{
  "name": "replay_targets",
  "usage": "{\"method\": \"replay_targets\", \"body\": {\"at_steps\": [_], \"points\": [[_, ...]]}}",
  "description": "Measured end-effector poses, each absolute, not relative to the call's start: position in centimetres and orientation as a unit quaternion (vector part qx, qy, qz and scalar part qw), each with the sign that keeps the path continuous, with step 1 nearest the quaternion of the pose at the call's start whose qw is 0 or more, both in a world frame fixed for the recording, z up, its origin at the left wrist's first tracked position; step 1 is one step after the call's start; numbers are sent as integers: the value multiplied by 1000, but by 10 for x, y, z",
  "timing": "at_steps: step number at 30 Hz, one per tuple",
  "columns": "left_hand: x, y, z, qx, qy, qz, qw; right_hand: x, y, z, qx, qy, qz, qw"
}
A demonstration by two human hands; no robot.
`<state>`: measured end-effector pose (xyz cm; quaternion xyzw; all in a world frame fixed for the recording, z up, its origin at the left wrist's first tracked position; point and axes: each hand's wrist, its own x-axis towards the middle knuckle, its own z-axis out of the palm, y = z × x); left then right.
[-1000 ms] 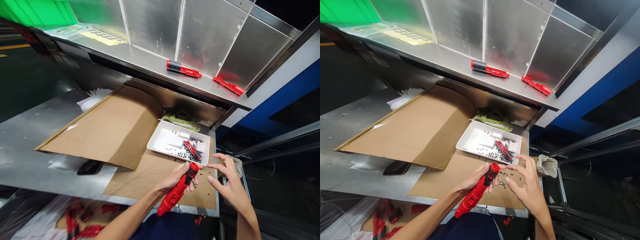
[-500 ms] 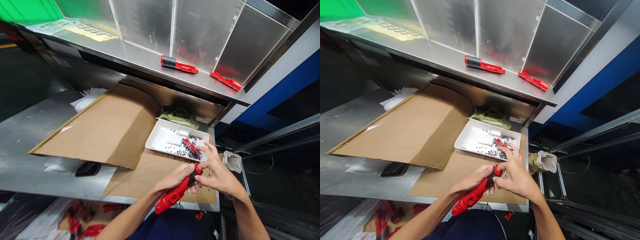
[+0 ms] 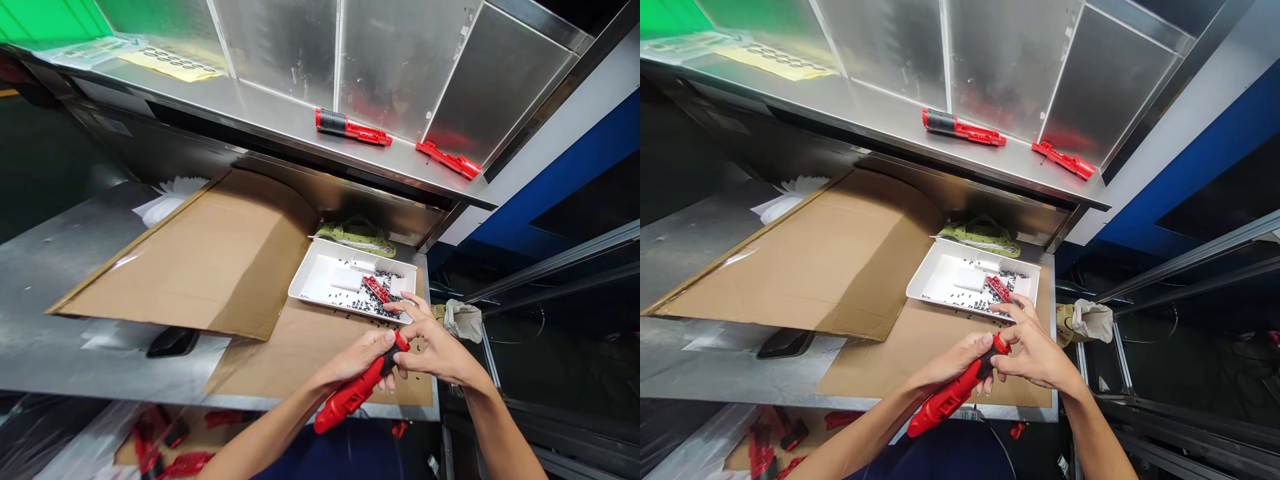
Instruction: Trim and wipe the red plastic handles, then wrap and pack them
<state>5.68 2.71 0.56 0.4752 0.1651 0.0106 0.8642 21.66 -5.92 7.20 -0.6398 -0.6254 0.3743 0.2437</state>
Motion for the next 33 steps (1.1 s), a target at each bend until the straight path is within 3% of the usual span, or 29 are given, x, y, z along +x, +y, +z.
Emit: {"method": "replay_targets", "body": {"at_steps": [17,25,30,33], "points": [[60,22,-1,466,200,39,861,206,-63,66,-695,-602,297,256],[68,27,-9,468,231,82,849,198,-54,54,-767,-573,222,187],[58,43,-17,425,225,33,876,229,-61,56,-712,-565,307,283],[47,50,-23,371,206,11,906,245,-62,56,-718,-532,276,356]]}}
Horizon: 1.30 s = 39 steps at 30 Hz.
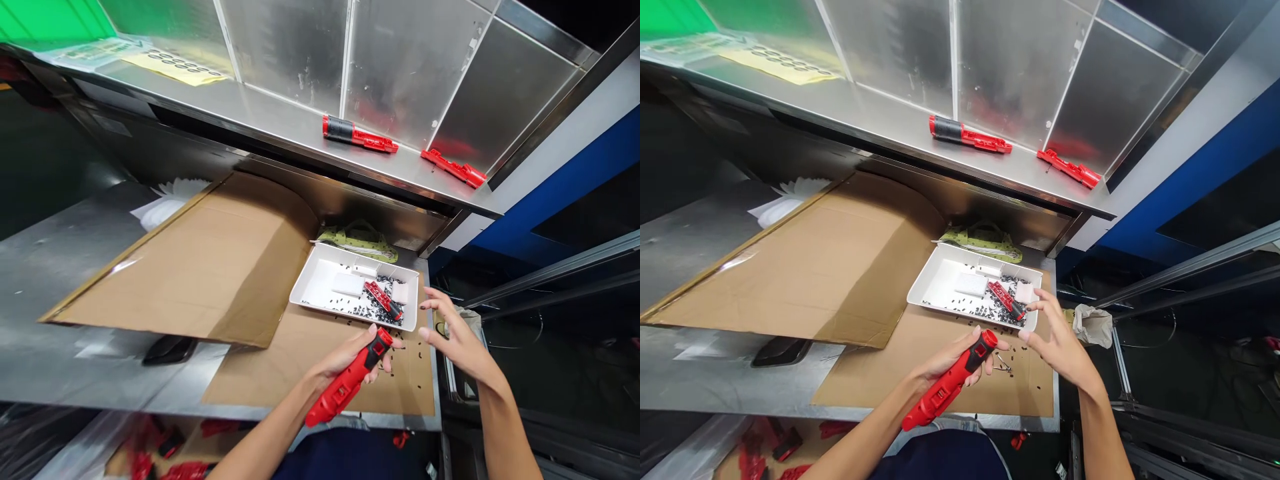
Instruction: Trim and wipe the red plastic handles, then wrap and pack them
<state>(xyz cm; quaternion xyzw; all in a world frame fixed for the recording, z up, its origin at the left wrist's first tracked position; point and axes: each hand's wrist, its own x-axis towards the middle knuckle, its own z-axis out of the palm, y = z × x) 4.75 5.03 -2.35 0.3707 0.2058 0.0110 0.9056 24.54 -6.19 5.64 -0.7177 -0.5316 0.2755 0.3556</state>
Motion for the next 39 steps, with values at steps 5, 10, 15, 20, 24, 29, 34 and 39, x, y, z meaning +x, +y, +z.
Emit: {"method": "replay_targets", "body": {"at_steps": [5,10,15,20,24,29,34,39], "points": [[40,57,-32,333,163,14,928,245,-35,31,-737,-478,197,435],[41,63,-40,298,175,86,934,238,-3,-5,-747,-471,184,431],[32,67,-46,275,238,143,921,235,-4,-15,-757,-462,185,424],[25,66,-40,342,224,104,907,211,-27,21,-716,-504,241,419],[26,67,-32,381,183,76,903,185,-42,54,-693,-573,240,365],[29,66,-23,422,145,58,893,169,-48,66,-714,-608,163,305],[32,60,-17,433,140,42,889,169,-52,68,-701,-638,191,256],[35,55,-15,438,132,27,889,169,-55,68,-711,-632,195,239]]}}
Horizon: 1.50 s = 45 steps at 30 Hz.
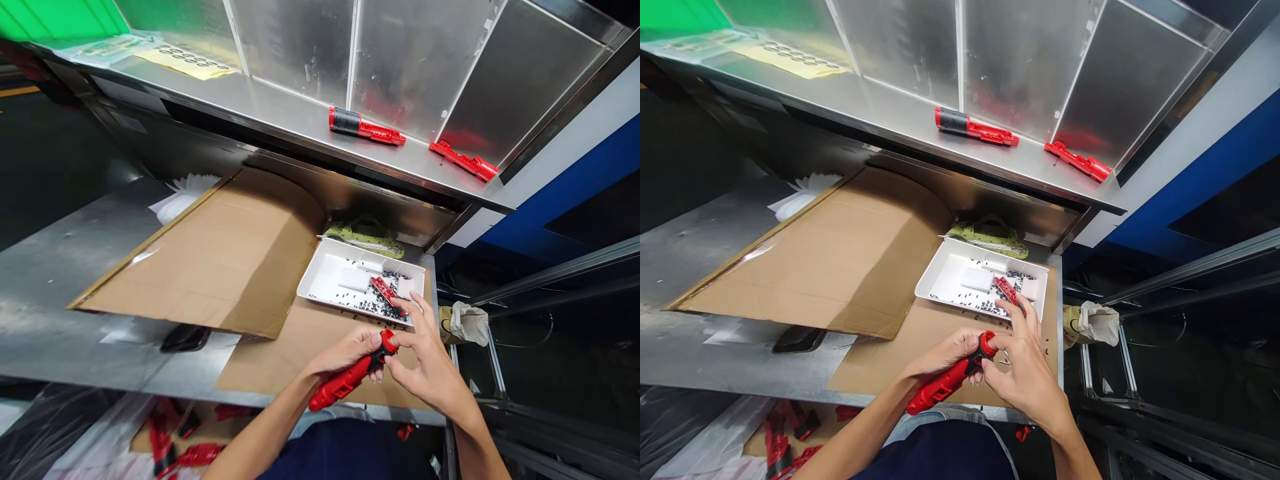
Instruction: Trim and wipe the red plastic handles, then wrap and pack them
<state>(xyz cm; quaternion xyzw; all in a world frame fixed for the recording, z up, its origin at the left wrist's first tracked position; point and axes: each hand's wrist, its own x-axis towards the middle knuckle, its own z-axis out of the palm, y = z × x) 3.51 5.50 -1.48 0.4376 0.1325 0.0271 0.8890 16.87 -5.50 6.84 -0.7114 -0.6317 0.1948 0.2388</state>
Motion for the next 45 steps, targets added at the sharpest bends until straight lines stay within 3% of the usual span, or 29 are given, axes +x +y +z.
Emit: {"method": "replay_targets", "body": {"at_steps": [21,29,34,45], "points": [[43,45,-12,472,113,-16,874,185,-55,77,-676,-628,312,225],[48,41,-15,455,145,6,879,167,-66,74,-748,-592,197,227],[45,39,-10,420,151,-2,895,174,-82,86,-745,-599,196,219],[41,43,-14,360,111,-14,926,192,-90,88,-755,-557,147,313]]}}
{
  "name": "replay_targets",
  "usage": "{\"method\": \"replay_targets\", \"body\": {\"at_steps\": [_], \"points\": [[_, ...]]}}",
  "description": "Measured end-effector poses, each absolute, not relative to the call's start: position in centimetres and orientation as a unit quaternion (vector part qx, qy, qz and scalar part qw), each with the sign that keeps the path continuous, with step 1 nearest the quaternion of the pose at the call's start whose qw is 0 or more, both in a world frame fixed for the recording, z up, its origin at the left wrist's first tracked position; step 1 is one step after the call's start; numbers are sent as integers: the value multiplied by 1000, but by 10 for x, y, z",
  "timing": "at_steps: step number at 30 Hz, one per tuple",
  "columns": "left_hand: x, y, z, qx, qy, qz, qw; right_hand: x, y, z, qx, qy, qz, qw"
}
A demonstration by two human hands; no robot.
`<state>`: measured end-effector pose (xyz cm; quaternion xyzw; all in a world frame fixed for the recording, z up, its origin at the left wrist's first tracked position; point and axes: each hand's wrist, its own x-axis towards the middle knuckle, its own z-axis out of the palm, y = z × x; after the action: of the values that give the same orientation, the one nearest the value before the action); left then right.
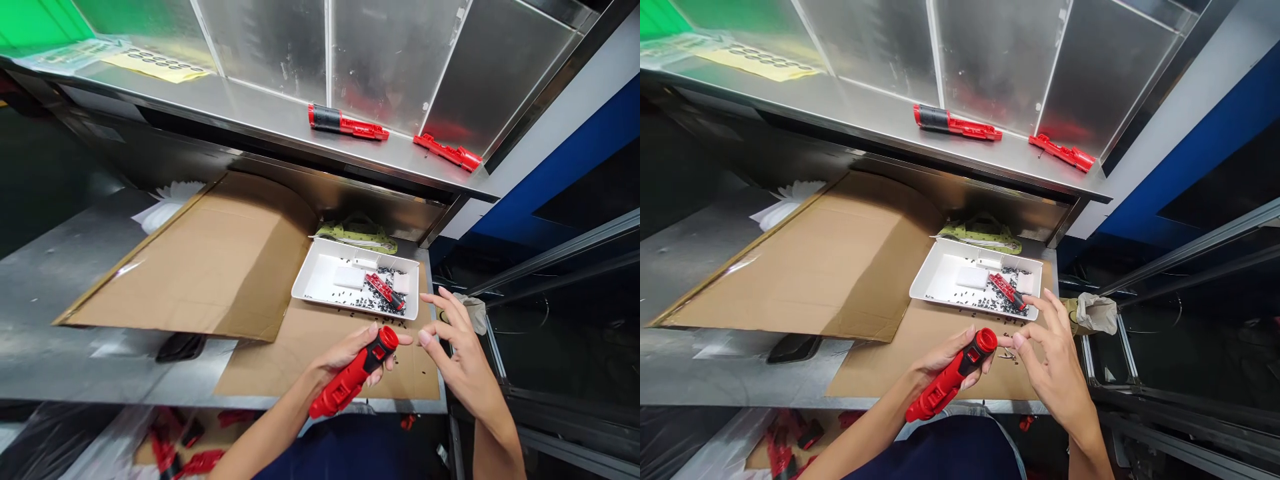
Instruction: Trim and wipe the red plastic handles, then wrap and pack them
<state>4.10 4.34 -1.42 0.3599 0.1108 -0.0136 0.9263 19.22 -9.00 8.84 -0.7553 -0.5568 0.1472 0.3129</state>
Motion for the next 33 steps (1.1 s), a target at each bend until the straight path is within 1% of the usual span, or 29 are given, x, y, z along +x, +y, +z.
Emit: {"method": "replay_targets", "body": {"at_steps": [6,11,18,26,29,33], "points": [[42,42,-8,395,149,-11,906,173,-82,87,-733,-586,201,281],[45,41,-4,445,133,-18,886,170,-75,79,-734,-587,230,252],[49,37,-6,454,121,-17,883,180,-75,70,-714,-589,269,264],[50,32,-14,465,111,-54,876,183,-75,74,-694,-578,347,253],[50,30,-15,465,126,-45,875,183,-77,71,-694,-581,336,261],[52,29,-20,468,146,-28,871,172,-81,59,-728,-576,245,281]]}}
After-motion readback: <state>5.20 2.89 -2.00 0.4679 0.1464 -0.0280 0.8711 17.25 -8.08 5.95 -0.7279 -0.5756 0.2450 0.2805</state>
